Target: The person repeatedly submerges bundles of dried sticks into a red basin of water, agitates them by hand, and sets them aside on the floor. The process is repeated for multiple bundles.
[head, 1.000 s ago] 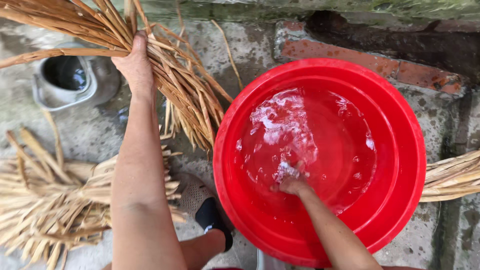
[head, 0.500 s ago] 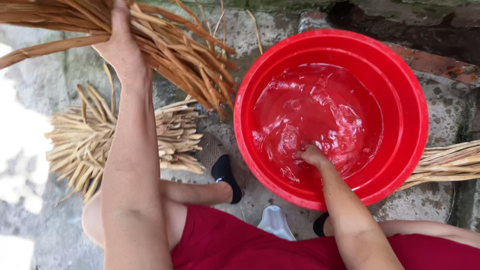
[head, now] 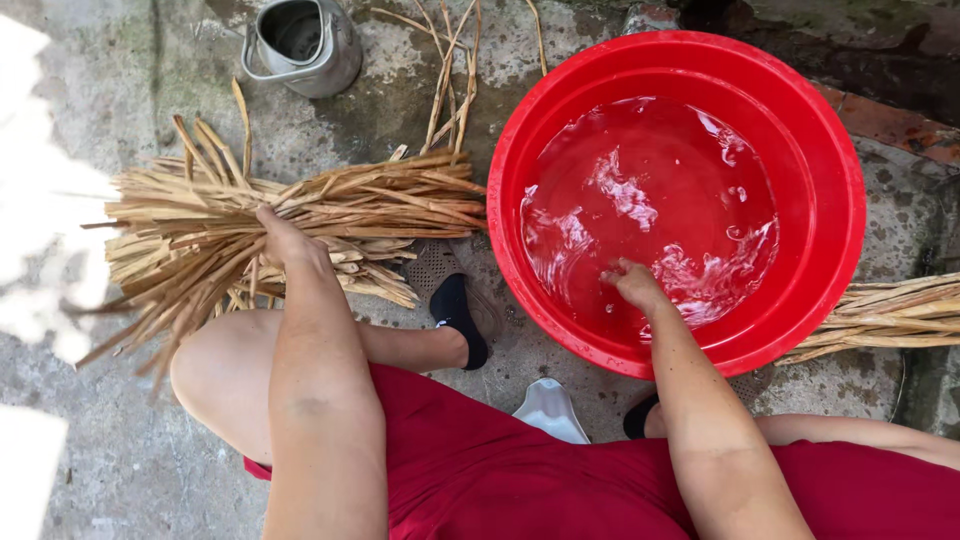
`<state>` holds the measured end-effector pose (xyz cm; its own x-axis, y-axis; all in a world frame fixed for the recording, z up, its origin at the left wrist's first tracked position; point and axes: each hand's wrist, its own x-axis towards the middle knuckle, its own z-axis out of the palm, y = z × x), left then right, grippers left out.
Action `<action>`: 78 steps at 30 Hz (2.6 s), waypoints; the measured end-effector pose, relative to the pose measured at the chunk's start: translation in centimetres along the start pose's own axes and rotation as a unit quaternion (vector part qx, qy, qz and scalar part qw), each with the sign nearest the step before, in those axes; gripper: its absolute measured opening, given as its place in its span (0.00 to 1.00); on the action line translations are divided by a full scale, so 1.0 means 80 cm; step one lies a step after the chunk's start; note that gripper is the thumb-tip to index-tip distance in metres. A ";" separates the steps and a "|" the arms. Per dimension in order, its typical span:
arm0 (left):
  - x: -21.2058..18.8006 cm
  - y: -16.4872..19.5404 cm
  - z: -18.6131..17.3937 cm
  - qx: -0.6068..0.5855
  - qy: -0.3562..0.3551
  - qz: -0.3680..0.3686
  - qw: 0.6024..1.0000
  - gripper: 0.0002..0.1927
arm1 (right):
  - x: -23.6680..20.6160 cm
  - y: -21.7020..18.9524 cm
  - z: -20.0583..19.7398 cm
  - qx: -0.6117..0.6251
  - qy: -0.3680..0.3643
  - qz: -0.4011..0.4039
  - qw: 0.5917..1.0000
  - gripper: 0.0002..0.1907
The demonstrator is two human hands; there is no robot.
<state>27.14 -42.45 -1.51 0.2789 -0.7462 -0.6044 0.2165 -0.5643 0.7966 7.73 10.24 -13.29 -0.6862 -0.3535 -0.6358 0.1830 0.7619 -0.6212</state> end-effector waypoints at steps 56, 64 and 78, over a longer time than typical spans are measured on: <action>-0.520 -0.021 0.121 0.345 -0.344 0.872 0.042 0.45 | -0.075 0.043 -0.207 0.617 0.367 -0.010 0.696 0.17; -0.412 -0.253 0.155 0.691 -0.616 0.343 0.162 0.20 | -0.051 0.050 -0.219 0.287 0.493 -0.112 0.814 0.30; -0.329 -0.449 0.101 0.508 -0.557 -0.129 0.644 0.35 | -0.005 -0.085 -0.103 0.126 -0.081 0.018 0.989 0.44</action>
<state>4.49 -5.39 -14.15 -0.6104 -0.0523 -0.7904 -0.7611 -0.2379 0.6035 1.00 9.65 -5.02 -0.5585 -0.4269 -0.7112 0.3890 0.6225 -0.6791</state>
